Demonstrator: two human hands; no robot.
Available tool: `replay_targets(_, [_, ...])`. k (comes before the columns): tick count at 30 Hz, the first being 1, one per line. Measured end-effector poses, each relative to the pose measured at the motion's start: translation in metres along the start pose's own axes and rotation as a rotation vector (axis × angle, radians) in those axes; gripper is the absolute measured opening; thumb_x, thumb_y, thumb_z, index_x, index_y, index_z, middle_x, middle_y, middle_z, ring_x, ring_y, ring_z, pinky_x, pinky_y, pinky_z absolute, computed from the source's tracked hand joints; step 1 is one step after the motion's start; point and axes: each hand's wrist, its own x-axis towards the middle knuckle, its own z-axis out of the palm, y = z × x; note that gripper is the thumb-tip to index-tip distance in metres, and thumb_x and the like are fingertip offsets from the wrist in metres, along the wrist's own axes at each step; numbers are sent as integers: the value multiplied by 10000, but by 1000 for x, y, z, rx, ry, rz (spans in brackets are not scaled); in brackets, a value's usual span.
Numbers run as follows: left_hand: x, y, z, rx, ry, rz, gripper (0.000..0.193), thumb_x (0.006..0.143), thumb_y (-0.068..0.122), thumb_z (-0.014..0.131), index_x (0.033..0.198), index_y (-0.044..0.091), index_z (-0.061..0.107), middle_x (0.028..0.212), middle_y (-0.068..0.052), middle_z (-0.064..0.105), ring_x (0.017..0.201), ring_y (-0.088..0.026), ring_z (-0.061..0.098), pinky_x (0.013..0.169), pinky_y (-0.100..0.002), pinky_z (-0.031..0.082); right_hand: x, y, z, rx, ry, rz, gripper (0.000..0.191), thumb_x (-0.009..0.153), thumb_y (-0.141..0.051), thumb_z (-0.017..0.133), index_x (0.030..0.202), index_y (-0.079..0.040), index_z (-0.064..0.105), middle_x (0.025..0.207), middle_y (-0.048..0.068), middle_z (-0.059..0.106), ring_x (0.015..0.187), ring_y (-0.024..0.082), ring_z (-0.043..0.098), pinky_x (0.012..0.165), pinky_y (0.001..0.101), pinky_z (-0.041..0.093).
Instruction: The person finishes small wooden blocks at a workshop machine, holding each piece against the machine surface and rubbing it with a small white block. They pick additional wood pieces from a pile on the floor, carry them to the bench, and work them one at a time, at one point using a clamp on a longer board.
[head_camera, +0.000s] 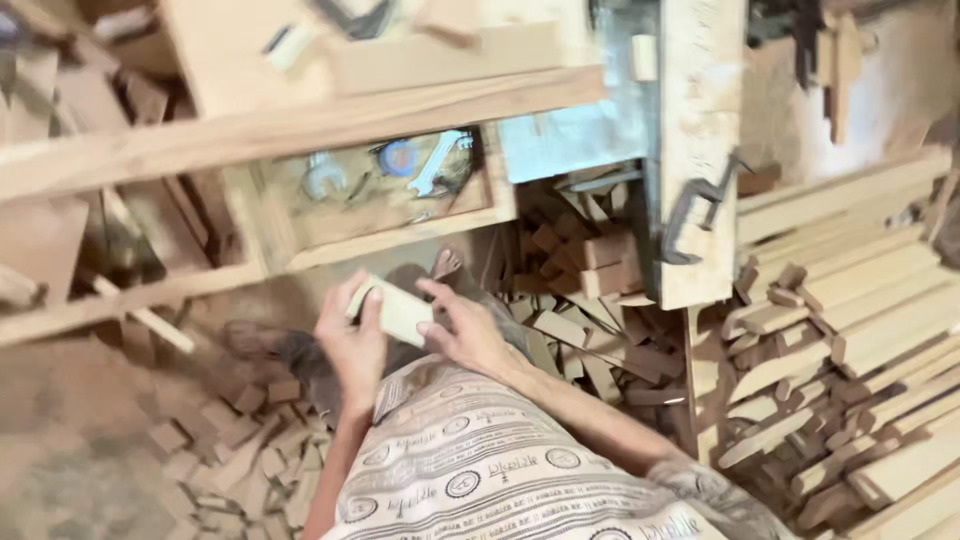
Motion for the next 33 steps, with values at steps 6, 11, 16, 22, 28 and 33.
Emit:
replay_targets(6, [9,87,198,-88,-264,166,360,943,16,643,1302,-15,634,1245,-136,711,1170,-216,674,1038,-329,514,-47,27,-169,-109,470,-153,631,880,-147,781,1451,-69,525,1215,151,611,1104,298,644,936,404,562])
replay_targets(11, [23,107,284,23,-341,213,436,977,64,649,1398,-4,553,1304,-166,674,1217,-238,632,1064,-368,485,-41,85,-225,176,621,-146,496,877,-91,754,1349,-2,630,1311,180,692,1212,300,680,1032,386,528])
replay_targets(16, [29,102,321,26,-545,140,510,977,139,627,1456,34,485,1384,-140,613,1266,-253,603,1029,-414,518,-11,162,-285,182,1077,206,355,935,-52,658,1287,-16,691,1138,169,743,1043,286,709,940,367,556])
replay_targets(22, [42,54,372,388,-901,68,510,981,245,616,1467,99,558,1371,-84,700,1271,-267,676,1094,-411,520,-3,219,-301,58,1350,204,307,922,-12,714,1227,22,694,1089,158,745,973,268,711,868,374,543])
replay_targets(28, [48,7,506,301,-1110,208,826,930,209,694,1578,-39,246,1628,-279,284,1538,-392,265,1273,-418,227,1,228,-339,20,1290,241,277,920,0,691,1196,25,701,1046,152,732,887,253,675,826,364,545])
replay_targets(33, [41,8,530,156,-1079,211,930,809,105,694,1576,-58,195,1654,-282,194,1554,-399,212,1268,-412,247,32,216,-382,-26,1131,271,293,927,14,677,1220,12,692,978,176,709,776,267,657,745,372,531])
